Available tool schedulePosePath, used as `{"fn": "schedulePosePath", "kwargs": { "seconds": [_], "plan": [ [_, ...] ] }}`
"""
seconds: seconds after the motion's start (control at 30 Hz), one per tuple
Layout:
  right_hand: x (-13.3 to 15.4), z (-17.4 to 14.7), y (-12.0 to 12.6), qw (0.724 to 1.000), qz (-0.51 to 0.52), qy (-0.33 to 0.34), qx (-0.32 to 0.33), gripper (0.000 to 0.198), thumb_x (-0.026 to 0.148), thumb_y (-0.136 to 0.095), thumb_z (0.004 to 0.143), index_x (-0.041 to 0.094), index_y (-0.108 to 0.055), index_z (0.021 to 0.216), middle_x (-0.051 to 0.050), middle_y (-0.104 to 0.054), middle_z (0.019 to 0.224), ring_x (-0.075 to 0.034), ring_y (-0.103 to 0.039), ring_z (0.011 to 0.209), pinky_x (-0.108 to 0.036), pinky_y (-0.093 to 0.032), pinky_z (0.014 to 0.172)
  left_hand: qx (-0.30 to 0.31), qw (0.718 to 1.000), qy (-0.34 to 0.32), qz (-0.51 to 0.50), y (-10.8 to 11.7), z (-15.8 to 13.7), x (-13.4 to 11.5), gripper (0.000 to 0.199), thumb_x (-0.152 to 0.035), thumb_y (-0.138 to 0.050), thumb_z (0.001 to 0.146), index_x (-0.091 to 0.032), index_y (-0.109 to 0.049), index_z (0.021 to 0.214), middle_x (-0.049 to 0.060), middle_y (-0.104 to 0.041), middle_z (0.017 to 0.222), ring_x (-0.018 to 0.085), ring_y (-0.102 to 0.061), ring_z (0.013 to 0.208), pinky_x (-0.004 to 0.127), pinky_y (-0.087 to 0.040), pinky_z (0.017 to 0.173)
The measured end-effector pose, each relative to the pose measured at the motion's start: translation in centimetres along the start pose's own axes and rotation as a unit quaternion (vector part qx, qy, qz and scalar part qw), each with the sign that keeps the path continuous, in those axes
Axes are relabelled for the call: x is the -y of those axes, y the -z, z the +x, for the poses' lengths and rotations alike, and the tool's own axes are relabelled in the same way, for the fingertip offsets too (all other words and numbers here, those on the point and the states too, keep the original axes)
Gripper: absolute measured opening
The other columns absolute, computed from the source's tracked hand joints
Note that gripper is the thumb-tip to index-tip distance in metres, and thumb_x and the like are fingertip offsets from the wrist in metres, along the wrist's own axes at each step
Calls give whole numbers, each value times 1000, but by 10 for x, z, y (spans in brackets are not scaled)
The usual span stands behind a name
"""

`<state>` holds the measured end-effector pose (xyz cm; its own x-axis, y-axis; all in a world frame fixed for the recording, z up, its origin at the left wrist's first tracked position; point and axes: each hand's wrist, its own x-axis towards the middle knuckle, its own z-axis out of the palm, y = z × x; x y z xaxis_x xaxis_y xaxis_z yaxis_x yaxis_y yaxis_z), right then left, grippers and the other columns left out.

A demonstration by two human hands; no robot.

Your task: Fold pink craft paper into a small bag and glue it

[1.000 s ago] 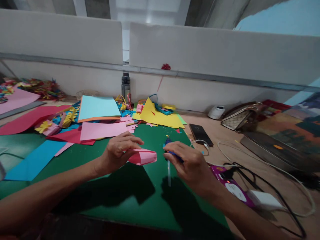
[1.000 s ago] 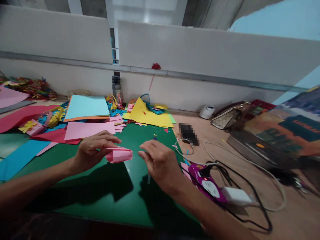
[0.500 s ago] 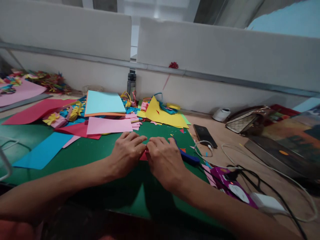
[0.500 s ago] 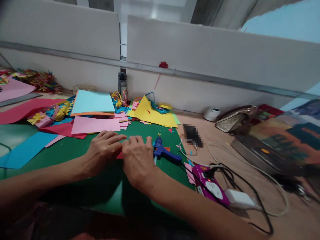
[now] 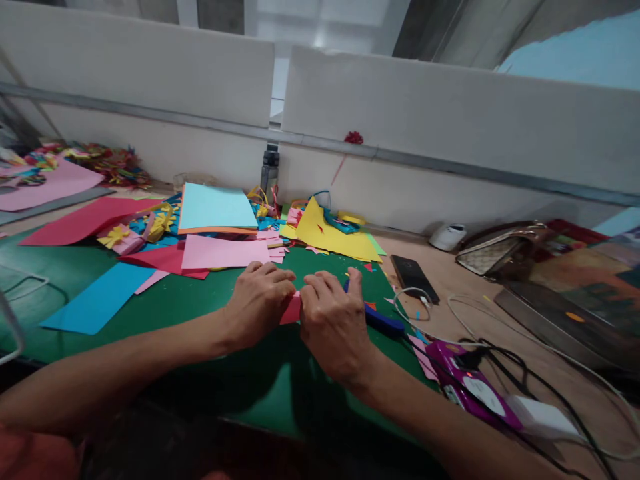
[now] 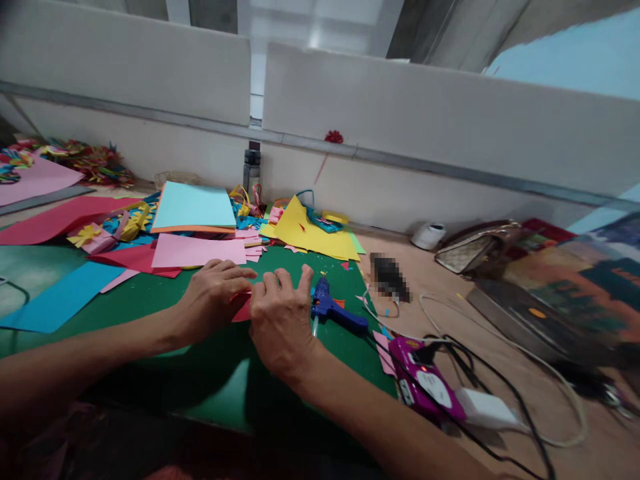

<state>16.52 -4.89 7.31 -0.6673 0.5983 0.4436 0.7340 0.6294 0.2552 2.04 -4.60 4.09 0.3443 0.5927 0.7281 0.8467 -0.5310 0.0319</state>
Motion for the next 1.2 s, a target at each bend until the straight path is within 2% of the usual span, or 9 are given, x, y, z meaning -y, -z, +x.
{"fn": "schedulePosePath", "kwargs": {
  "seconds": [0.23,0.33,0.4,0.47,0.57,0.73,0.93,1.07,1.2],
  "plan": [
    [-36,-18,15,993,96,20,-68,20,23,-44,87,13,-57,98,-11,-65,98,-21,-57,94,-36,-36,84,-23,995,-26,-91,-4,3,8,15,-15,-54,81,-16,-61,68,2,-69,71,14,-58,65,31,-42,67],
    [-72,-37,11,998,-14,-59,23,21,26,-47,86,13,-58,99,-12,-66,97,-25,-57,93,-36,-37,80,-42,983,-40,-173,-2,6,11,13,-18,-55,82,-15,-60,70,3,-69,73,14,-60,66,32,-46,68],
    [-92,-49,-1,975,-87,-118,165,22,22,-45,86,14,-57,102,-13,-65,101,-28,-56,96,-39,-36,81,-43,975,-45,-215,-1,8,12,13,-19,-54,83,-15,-61,73,5,-70,77,15,-61,70,32,-48,68],
    [-105,-59,-15,964,-92,-133,209,24,12,-46,82,14,-58,103,-13,-67,94,-27,-59,90,-38,-37,77,-49,967,-52,-244,-1,9,11,13,-20,-53,84,-14,-61,75,8,-70,79,15,-62,73,32,-50,68],
    [-112,-66,-35,960,-76,-132,236,39,2,-43,76,19,-55,109,-9,-68,87,-22,-62,76,-32,-38,67,-57,961,-63,-264,-1,9,10,15,-22,-50,86,-15,-61,79,9,-70,80,16,-63,74,32,-52,68],
    [-110,-62,-44,964,-48,-139,223,45,-3,-40,70,16,-53,108,-10,-65,87,-21,-60,79,-27,-37,60,-72,954,-60,-286,0,10,9,19,-29,-50,87,-15,-62,81,9,-69,77,15,-62,72,30,-52,66],
    [-117,-64,-8,969,66,-195,140,32,19,-41,81,19,-51,112,-8,-65,90,-21,-61,77,-28,-43,59,-93,951,-78,-283,-1,10,10,18,-27,-50,87,-14,-61,81,9,-69,79,15,-62,74,33,-52,68],
    [-111,-77,28,911,300,-270,81,36,45,-45,78,18,-57,99,-8,-66,81,-23,-60,66,-32,-46,53,-96,953,-90,-274,-4,10,12,18,-26,-50,87,-14,-61,80,10,-69,80,16,-62,75,34,-52,69],
    [-95,-91,52,866,383,-287,143,31,50,-50,73,23,-63,78,-8,-68,76,-22,-61,60,-32,-48,50,-93,955,-91,-267,-7,9,14,18,-27,-49,87,-14,-60,80,10,-69,80,16,-62,75,34,-52,68]
  ]
}}
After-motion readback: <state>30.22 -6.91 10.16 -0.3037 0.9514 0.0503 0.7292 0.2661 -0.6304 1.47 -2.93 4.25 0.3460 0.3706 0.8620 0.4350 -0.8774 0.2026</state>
